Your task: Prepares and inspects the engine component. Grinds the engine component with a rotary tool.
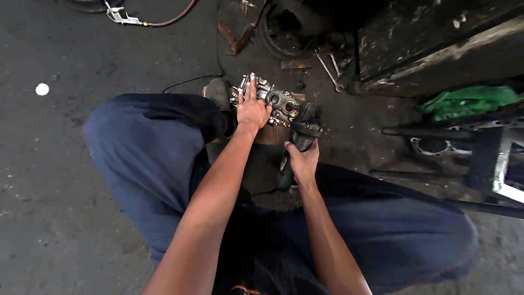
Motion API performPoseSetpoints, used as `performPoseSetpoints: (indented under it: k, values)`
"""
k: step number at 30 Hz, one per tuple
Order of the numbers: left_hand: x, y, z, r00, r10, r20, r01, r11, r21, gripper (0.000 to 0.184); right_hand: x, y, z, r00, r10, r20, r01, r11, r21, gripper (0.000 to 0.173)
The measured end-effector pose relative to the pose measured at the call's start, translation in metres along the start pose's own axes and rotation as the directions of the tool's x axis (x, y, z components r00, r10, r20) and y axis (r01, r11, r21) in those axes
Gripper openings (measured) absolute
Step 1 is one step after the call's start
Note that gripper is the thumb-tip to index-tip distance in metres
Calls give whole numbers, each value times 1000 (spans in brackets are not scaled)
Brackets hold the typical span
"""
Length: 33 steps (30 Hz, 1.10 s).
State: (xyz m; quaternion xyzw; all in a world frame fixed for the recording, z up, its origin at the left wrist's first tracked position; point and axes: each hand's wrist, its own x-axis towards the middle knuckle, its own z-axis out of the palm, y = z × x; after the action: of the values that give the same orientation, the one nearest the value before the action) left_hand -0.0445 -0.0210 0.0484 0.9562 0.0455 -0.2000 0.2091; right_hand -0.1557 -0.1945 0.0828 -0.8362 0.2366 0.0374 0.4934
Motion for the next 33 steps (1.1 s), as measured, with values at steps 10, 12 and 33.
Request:
performPoseSetpoints:
  k: [10, 12, 33]
  values:
    - [0, 1, 6, 1000, -2, -31, 2, 1000, -12, 56, -15, -10, -29, 991, -30, -132, 50, 986, 156, 76]
    - [0, 2, 4, 999, -2, -42, 1, 999, -41, 54, -15, -8, -34, 991, 5, -133, 21, 981, 195, 78]
    - [-147, 47, 45, 952, -118, 283, 275, -80, -958, 55, -50, -17, -12, 923, -110, 368, 269, 869, -415, 83]
